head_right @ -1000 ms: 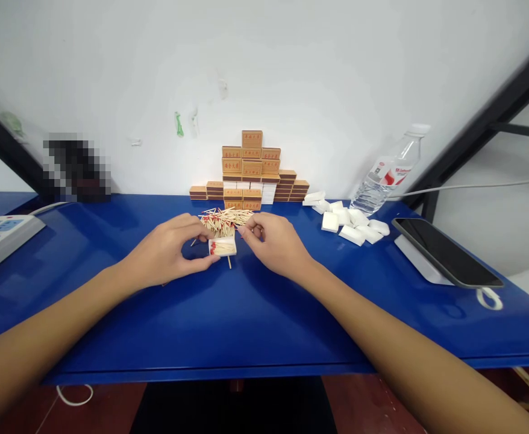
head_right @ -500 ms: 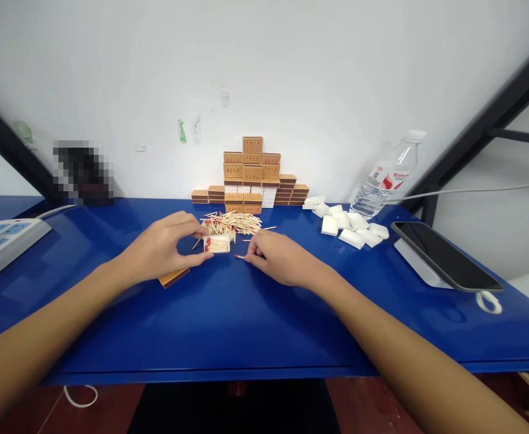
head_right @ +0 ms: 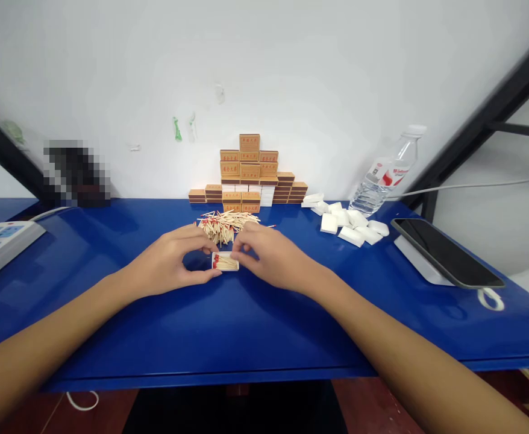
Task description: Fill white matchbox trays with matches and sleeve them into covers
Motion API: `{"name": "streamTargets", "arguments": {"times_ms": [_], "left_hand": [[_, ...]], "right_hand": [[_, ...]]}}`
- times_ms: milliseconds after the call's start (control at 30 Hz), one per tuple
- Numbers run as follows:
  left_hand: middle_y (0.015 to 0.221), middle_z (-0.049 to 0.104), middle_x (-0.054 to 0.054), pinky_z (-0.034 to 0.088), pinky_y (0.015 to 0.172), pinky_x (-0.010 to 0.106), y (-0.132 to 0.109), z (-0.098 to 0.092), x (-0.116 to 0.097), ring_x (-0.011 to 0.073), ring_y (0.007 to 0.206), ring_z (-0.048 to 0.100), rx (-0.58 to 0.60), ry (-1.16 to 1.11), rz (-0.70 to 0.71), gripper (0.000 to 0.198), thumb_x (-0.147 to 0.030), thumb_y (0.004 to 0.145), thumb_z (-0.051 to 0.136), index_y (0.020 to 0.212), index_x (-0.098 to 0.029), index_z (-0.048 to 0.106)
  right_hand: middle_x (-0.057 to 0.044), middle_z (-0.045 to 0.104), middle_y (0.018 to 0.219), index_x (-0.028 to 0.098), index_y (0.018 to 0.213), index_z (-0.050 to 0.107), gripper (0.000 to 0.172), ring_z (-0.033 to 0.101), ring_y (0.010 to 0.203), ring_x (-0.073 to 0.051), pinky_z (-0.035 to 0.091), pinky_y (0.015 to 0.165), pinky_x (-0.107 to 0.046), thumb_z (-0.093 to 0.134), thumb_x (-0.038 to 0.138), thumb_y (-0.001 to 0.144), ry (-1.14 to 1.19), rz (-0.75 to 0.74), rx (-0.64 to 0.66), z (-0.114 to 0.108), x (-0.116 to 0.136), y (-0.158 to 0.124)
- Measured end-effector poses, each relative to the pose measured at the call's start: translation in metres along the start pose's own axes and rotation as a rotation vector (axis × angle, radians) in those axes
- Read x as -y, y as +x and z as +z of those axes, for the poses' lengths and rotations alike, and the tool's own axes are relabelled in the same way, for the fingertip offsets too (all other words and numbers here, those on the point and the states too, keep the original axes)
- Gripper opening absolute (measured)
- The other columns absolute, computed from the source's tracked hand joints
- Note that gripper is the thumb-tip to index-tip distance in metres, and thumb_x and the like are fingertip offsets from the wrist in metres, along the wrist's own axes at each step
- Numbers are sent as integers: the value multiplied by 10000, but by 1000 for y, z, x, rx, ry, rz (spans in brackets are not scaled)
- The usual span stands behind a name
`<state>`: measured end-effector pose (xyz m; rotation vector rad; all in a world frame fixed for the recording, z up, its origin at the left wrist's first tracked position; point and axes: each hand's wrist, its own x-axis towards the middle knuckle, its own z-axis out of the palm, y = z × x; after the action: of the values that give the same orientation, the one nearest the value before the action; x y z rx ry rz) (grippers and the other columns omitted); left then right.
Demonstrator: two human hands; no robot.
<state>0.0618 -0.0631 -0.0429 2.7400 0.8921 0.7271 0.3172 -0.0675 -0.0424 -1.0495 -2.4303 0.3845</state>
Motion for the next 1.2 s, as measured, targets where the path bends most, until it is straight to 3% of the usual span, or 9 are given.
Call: {"name": "streamTargets", "arguments": {"times_ms": [100,233,433,533,733,900,1100,1200], "left_hand": [[888,691,15,489,779,335,0,0,-4,192,861,628,25,-108,-37,203,-374,899,782,1003,-207,732],[892,700,14,490,787,334,0,4,-7,189,856,636,92,-138,-61,217,-403,893,787,998,-216,749],[914,689,30,481,805,353,-1,3,-7,206,878,621,171,-53,-84,246,-433,894,785,987,-207,754],[922,683,34,481,812,360,-1,1,-7,213,891,621,181,-30,-98,262,-444,889,789,989,-204,758],[904,688,41,491,814,363,-2,3,-4,222,898,631,129,-12,-75,253,-439,900,774,976,-199,750],[904,683,45,501,818,373,-2,5,-3,227,907,625,118,-11,-66,279,-459,910,764,966,-188,736],[920,679,39,500,823,378,-2,5,-4,225,910,628,131,-9,-67,268,-448,907,770,997,-196,750],[925,680,40,504,827,376,-2,4,-5,225,913,631,114,-20,-54,259,-441,906,771,994,-199,748]], "right_hand": [[-41,623,915,204,954,683,77,576,798,-180,427,732,-317,630,243,994,-90,101,-60,-6,-19,1],[-69,632,997,199,992,672,84,603,837,-200,454,770,-338,670,280,971,-176,172,19,-3,-38,2],[-80,611,1065,193,1065,618,118,603,887,-213,463,809,-351,624,291,999,-180,213,-41,10,-47,7],[-78,601,1024,185,982,633,99,585,859,-206,456,814,-354,587,267,1014,-172,219,4,8,-50,10],[-55,593,964,200,932,630,188,559,822,-184,443,749,-322,567,342,1038,7,125,0,-4,-24,5],[-24,625,863,213,892,666,157,546,790,-171,424,725,-312,618,312,1004,76,8,138,1,-2,1],[-11,617,726,201,853,685,227,518,646,-159,378,620,-316,633,385,976,9,287,-167,-3,-32,9],[-40,659,807,195,892,714,144,559,710,-184,381,653,-329,639,309,937,-187,352,-182,-11,-54,9]]}}
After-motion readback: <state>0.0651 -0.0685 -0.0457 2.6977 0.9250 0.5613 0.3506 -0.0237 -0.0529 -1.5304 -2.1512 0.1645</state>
